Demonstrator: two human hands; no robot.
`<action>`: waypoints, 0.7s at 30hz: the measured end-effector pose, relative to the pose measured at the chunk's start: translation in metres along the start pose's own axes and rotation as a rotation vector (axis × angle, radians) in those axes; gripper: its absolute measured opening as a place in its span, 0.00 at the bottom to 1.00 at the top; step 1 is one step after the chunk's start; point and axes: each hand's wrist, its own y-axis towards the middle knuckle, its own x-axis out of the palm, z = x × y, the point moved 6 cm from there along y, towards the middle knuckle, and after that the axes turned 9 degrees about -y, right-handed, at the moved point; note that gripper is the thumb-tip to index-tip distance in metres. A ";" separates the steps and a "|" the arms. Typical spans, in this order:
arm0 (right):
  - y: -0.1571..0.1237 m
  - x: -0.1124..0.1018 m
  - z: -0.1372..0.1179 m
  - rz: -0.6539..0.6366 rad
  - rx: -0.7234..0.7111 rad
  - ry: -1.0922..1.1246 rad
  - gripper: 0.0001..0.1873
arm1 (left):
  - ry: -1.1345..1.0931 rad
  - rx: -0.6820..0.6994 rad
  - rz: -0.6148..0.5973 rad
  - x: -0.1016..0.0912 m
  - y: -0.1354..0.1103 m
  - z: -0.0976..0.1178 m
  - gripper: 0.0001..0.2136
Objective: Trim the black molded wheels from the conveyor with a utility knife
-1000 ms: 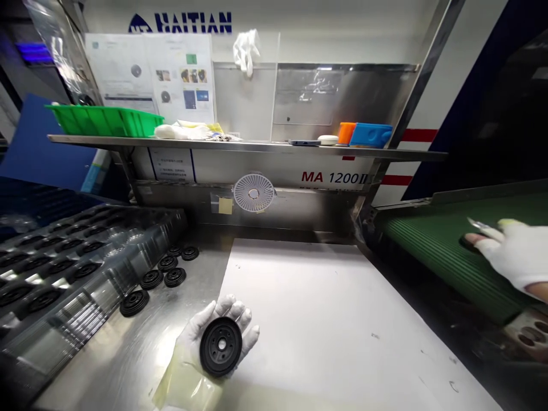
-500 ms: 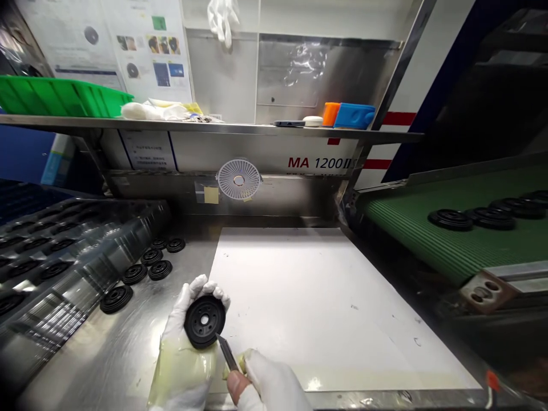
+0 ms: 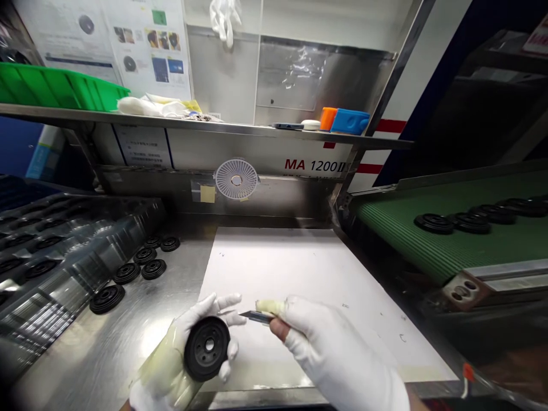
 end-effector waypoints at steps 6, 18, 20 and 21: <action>0.026 -0.012 -0.013 -0.092 -0.183 -0.288 0.12 | 0.005 -0.176 -0.137 0.009 -0.006 -0.014 0.17; 0.015 -0.007 -0.017 -0.376 -0.125 -0.180 0.10 | 0.025 -0.232 -0.079 0.009 -0.004 -0.021 0.16; 0.014 -0.017 -0.009 -0.343 -0.059 -0.147 0.08 | 0.036 -0.204 -0.067 0.008 -0.002 -0.021 0.16; 0.014 -0.023 -0.004 -0.309 -0.038 -0.162 0.08 | 0.039 -0.193 -0.053 0.006 -0.002 -0.021 0.17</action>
